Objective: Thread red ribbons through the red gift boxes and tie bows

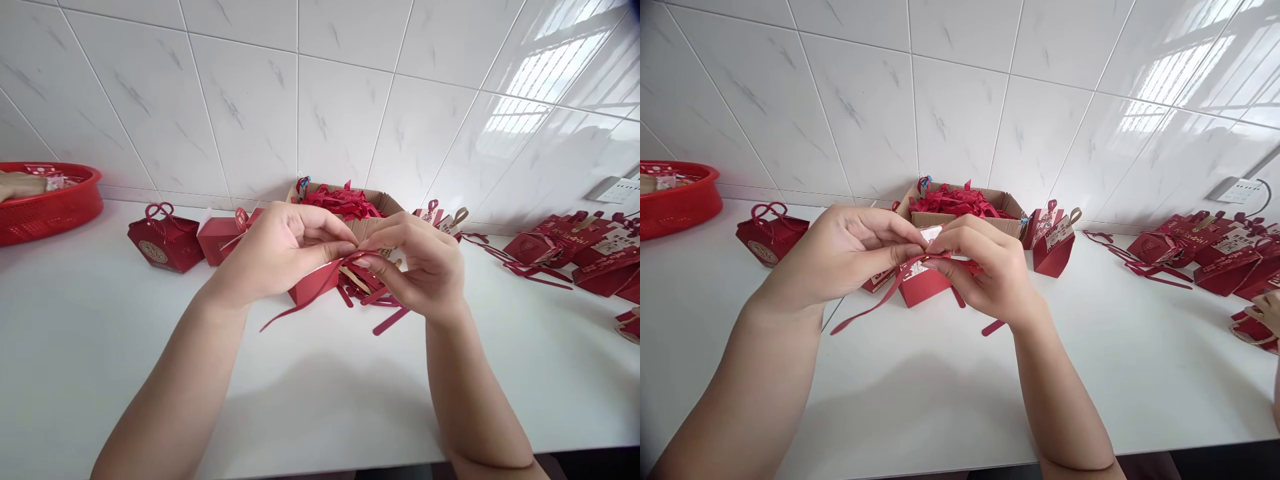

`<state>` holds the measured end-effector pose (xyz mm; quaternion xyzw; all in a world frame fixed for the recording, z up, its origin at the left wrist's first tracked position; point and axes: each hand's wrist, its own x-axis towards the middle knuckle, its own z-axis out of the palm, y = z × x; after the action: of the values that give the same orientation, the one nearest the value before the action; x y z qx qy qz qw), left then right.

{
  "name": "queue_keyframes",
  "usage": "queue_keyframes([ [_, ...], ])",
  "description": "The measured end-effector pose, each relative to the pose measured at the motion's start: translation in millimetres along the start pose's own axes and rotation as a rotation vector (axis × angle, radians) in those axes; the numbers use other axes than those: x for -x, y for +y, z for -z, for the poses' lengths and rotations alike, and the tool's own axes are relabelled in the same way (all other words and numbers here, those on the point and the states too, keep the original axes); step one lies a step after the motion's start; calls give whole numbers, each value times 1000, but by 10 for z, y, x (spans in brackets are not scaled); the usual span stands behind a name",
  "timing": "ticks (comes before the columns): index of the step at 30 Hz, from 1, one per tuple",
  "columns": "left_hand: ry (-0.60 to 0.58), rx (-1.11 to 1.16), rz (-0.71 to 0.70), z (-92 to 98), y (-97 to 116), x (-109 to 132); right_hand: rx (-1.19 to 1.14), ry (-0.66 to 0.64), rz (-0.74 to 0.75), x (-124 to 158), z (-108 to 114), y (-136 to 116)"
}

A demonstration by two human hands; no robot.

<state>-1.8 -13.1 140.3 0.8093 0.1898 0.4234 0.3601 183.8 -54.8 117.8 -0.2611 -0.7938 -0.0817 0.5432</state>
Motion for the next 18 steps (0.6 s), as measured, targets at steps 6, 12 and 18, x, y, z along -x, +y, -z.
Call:
queue_keyframes([
  [6, 18, -98, -63, -21, 30, 21, 58, -28, -15, 30, -19, 2],
  [12, 94, -300, -188, -45, 49, 44, 125, -1, -37, 31, -38, 8],
  [18, 66, -236, -151, -34, 80, 50, 90, 51, 31, 24, -30, 49],
])
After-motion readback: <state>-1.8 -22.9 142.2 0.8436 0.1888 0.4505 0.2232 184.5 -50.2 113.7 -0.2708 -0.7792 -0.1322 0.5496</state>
